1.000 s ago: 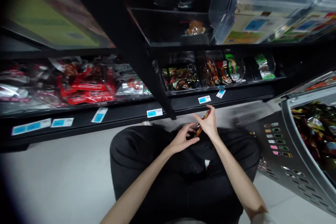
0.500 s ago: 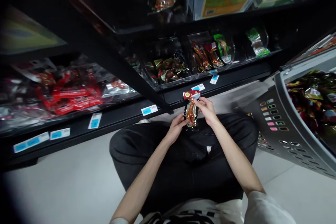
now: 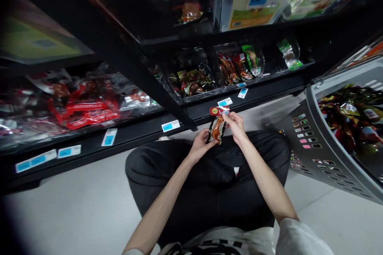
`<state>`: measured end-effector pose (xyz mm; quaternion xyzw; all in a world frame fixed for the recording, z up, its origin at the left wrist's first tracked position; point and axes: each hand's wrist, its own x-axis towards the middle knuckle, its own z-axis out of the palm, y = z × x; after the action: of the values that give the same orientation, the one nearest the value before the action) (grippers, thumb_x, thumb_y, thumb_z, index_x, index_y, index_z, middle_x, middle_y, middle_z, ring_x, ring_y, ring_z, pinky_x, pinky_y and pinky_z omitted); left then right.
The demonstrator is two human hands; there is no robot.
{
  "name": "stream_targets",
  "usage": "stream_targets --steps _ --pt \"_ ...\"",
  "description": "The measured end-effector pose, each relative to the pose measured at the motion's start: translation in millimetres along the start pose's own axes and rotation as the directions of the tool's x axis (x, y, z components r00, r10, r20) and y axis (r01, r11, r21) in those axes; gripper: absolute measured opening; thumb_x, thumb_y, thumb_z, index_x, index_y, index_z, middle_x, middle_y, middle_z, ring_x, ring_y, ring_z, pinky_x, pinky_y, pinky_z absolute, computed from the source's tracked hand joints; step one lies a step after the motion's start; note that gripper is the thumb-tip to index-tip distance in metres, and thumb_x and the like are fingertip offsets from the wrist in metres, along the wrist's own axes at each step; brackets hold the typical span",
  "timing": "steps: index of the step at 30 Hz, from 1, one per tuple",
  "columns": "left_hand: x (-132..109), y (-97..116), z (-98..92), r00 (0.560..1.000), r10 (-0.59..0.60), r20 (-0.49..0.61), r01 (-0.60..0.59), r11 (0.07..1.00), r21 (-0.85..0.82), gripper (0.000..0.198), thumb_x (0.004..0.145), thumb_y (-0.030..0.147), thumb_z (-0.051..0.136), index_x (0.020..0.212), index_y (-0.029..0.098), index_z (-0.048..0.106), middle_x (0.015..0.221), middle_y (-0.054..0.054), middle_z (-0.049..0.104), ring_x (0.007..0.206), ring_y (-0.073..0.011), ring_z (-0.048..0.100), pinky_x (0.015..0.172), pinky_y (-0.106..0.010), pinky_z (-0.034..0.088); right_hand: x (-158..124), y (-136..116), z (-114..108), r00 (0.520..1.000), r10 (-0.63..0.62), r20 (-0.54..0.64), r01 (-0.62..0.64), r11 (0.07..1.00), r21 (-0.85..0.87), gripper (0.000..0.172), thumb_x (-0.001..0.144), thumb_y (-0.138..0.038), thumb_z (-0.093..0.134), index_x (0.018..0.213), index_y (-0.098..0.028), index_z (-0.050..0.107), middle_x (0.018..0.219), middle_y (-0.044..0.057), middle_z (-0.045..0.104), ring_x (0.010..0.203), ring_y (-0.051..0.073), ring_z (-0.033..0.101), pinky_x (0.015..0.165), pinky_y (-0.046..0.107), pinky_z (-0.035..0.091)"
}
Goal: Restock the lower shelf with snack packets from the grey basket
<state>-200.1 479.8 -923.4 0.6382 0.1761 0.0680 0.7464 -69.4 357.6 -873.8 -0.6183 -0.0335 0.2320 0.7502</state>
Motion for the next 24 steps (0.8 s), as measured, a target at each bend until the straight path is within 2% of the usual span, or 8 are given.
stream_targets --steps 10,17,24 --pt "1.5 -2.3 -0.7 0.999 -0.027 -0.023 0.027 1.000 0.001 0.047 0.067 0.028 0.088 0.106 0.021 0.063 0.104 -0.007 0.073 0.104 -0.0237 0.068 0.096 -0.039 0.050 6.7 6.1 -1.1 0.998 -0.006 -0.057 0.006 1.000 -0.001 0.036 0.066 -0.050 0.085 0.072 -0.021 0.066 0.073 -0.002 0.065 0.060 0.010 0.049 0.050 0.023 0.031" --pt "1.0 -4.4 -1.2 0.997 -0.053 -0.047 0.055 0.997 0.053 0.047 0.068 0.028 0.088 0.107 0.021 0.064 0.106 -0.008 0.073 0.109 -0.0256 0.065 0.097 -0.039 0.048 8.1 8.5 -1.9 0.996 0.000 -0.092 0.001 1.000 0.005 0.038 0.063 -0.051 0.087 0.070 -0.021 0.064 0.073 -0.002 0.065 0.060 0.010 0.047 0.049 0.023 0.029" --pt "0.7 -3.1 -1.5 0.998 -0.056 -0.014 0.056 0.997 0.050 0.038 0.071 0.032 0.086 0.100 0.020 0.064 0.104 -0.007 0.073 0.105 -0.0243 0.067 0.092 -0.038 0.050 8.7 9.6 -2.6 0.995 -0.004 -0.101 0.004 1.000 0.004 0.041 0.063 -0.050 0.086 0.066 -0.020 0.059 0.075 -0.002 0.065 0.060 0.010 0.046 0.049 0.023 0.027"
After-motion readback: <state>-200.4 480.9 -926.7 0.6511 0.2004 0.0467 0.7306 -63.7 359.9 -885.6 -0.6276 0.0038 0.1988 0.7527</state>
